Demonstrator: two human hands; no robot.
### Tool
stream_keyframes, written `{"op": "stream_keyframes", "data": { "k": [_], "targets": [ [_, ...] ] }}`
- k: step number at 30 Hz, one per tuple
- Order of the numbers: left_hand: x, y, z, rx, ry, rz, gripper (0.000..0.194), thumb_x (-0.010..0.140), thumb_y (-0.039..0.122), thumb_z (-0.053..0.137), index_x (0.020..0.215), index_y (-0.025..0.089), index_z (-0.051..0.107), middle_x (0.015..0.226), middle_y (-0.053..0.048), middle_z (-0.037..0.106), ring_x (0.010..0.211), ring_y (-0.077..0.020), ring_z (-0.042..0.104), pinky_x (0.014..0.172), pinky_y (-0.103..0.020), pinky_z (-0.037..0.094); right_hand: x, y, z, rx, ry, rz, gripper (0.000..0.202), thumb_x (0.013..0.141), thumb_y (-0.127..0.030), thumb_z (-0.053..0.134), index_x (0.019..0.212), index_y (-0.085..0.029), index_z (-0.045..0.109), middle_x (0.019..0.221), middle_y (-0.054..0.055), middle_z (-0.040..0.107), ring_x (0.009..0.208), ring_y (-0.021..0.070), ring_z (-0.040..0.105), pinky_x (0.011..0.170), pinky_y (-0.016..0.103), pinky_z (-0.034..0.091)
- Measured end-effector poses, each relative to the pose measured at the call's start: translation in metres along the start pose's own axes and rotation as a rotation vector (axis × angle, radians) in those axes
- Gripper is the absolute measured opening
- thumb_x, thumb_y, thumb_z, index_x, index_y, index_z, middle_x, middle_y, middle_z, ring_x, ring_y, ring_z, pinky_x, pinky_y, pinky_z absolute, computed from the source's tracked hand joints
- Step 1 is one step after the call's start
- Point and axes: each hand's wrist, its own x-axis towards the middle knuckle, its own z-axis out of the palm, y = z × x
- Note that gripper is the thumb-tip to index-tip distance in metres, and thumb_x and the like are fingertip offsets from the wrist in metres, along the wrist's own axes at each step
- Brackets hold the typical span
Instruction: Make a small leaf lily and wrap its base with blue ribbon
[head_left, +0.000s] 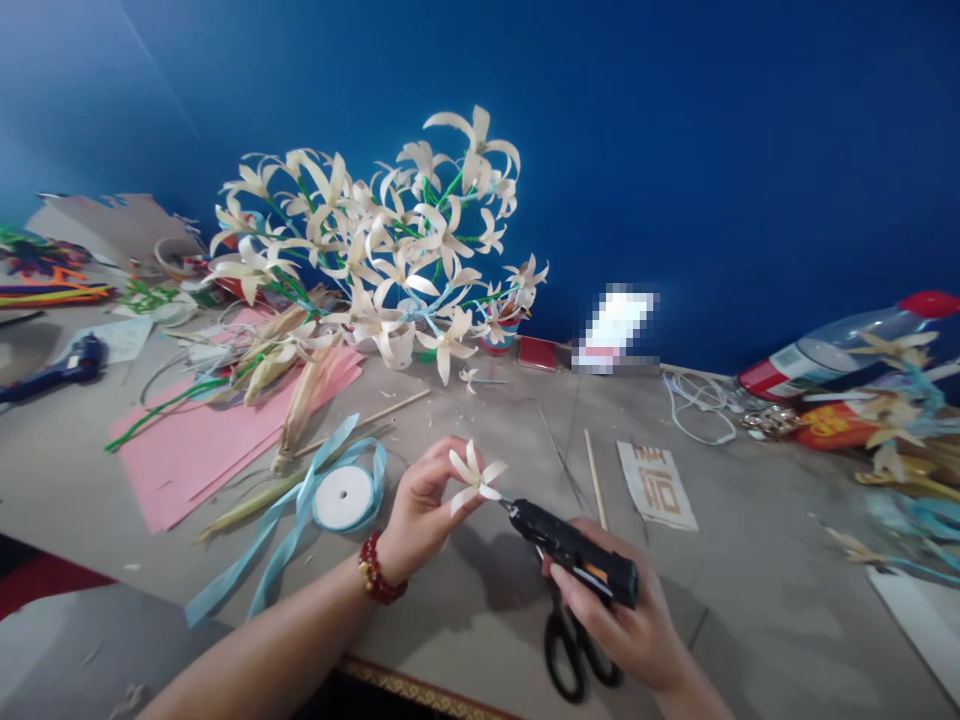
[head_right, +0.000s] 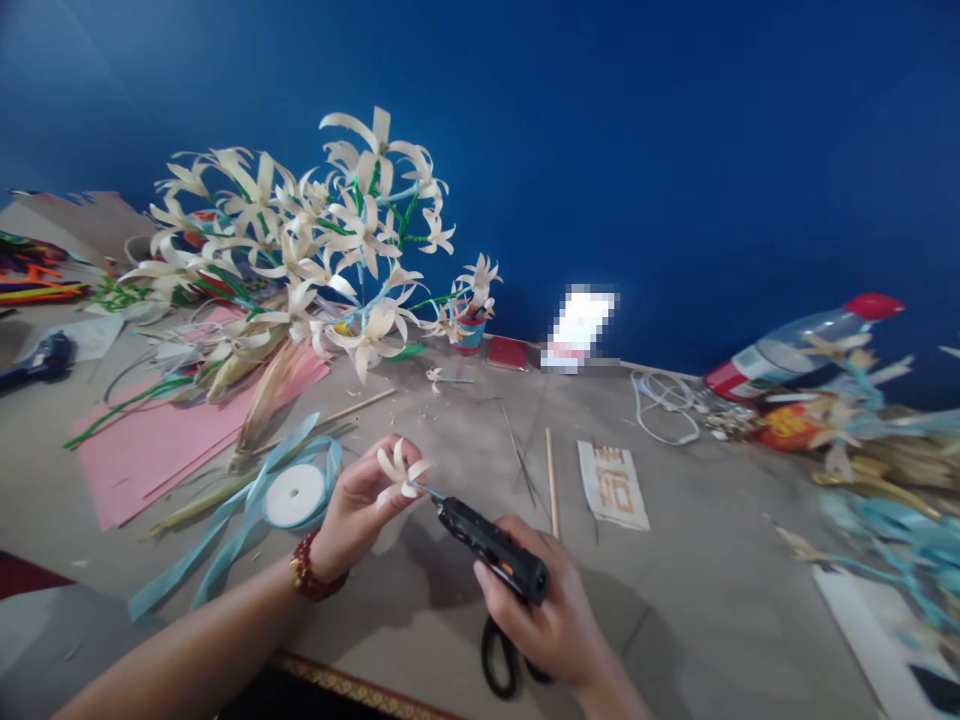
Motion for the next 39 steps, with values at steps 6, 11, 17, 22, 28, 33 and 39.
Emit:
{"op": "stream_keyframes", "data": {
  "k": [6, 11, 17, 22, 28, 33, 39],
  "targets": [
    [-0.0003, -0.0001, 0.0, 0.016, -0.01, 0.011, 0.006, 0.084, 0.025, 0.071, 0.081, 0.02, 0.072, 0.084, -0.005, 0.062, 0.079, -0.0191, 0.056, 0.075, -0.03, 0.044, 0.0003, -0.0022, 0.0003, -0.025, 0.011, 0.015, 0.016, 0.091, -0.031, 0.052, 0.08, -0.021, 0.057, 0.066, 0.002, 0.06, 0.062, 0.0188, 0.061, 0.053, 0.026, 0.047],
    [0.0001, 0.0025, 0.0005, 0.038, 0.003, 0.001, 0.009, 0.083, 0.028, 0.072, 0.08, 0.02, 0.072, 0.083, -0.005, 0.062, 0.077, -0.0195, 0.056, 0.073, -0.031, 0.045, 0.0011, 0.001, -0.0002, -0.048, -0.012, -0.023, 0.016, 0.092, -0.03, 0.051, 0.08, -0.021, 0.056, 0.067, 0.002, 0.061, 0.061, 0.0184, 0.061, 0.056, 0.026, 0.048],
    [0.0003, 0.0025, 0.0006, 0.039, -0.015, 0.025, 0.011, 0.084, 0.029, 0.071, 0.078, 0.019, 0.072, 0.084, -0.005, 0.063, 0.078, -0.019, 0.057, 0.074, -0.031, 0.045, 0.0002, 0.002, -0.0006, -0.042, 0.001, -0.043, 0.013, 0.09, -0.027, 0.053, 0.079, -0.021, 0.057, 0.065, 0.001, 0.061, 0.059, 0.0181, 0.061, 0.054, 0.026, 0.046],
    [0.0001, -0.0003, 0.0002, 0.033, -0.017, 0.051, 0.009, 0.084, 0.026, 0.071, 0.08, 0.019, 0.069, 0.084, -0.004, 0.061, 0.077, -0.0175, 0.055, 0.073, -0.029, 0.045, 0.0009, 0.0015, -0.0013, -0.067, -0.008, -0.044, 0.016, 0.092, -0.029, 0.051, 0.078, -0.021, 0.056, 0.065, 0.001, 0.06, 0.059, 0.018, 0.061, 0.054, 0.026, 0.047],
    [-0.0024, -0.0024, -0.0004, 0.023, -0.038, 0.079, 0.006, 0.085, 0.02, 0.07, 0.081, 0.018, 0.067, 0.085, -0.003, 0.059, 0.079, -0.0161, 0.054, 0.074, -0.028, 0.043, 0.0018, -0.0001, -0.0011, -0.082, -0.002, -0.073, 0.015, 0.092, -0.028, 0.051, 0.079, -0.021, 0.055, 0.066, 0.001, 0.059, 0.06, 0.0174, 0.062, 0.055, 0.026, 0.047],
    [-0.0002, -0.002, -0.0004, 0.016, -0.042, 0.078, 0.006, 0.085, 0.018, 0.07, 0.08, 0.018, 0.066, 0.084, -0.002, 0.058, 0.078, -0.0152, 0.054, 0.073, -0.027, 0.042, 0.0016, 0.0007, -0.0011, -0.082, 0.004, -0.072, 0.014, 0.091, -0.026, 0.052, 0.078, -0.021, 0.057, 0.066, 0.001, 0.059, 0.06, 0.0178, 0.061, 0.055, 0.026, 0.047],
    [-0.0011, -0.0018, -0.0002, 0.025, -0.032, 0.062, 0.005, 0.085, 0.02, 0.07, 0.082, 0.018, 0.066, 0.085, -0.002, 0.058, 0.079, -0.0158, 0.054, 0.074, -0.028, 0.042, 0.0004, 0.0031, -0.0012, -0.073, 0.012, -0.083, 0.014, 0.09, -0.025, 0.052, 0.078, -0.022, 0.057, 0.066, 0.001, 0.06, 0.059, 0.018, 0.061, 0.054, 0.026, 0.047]
  ]
}}
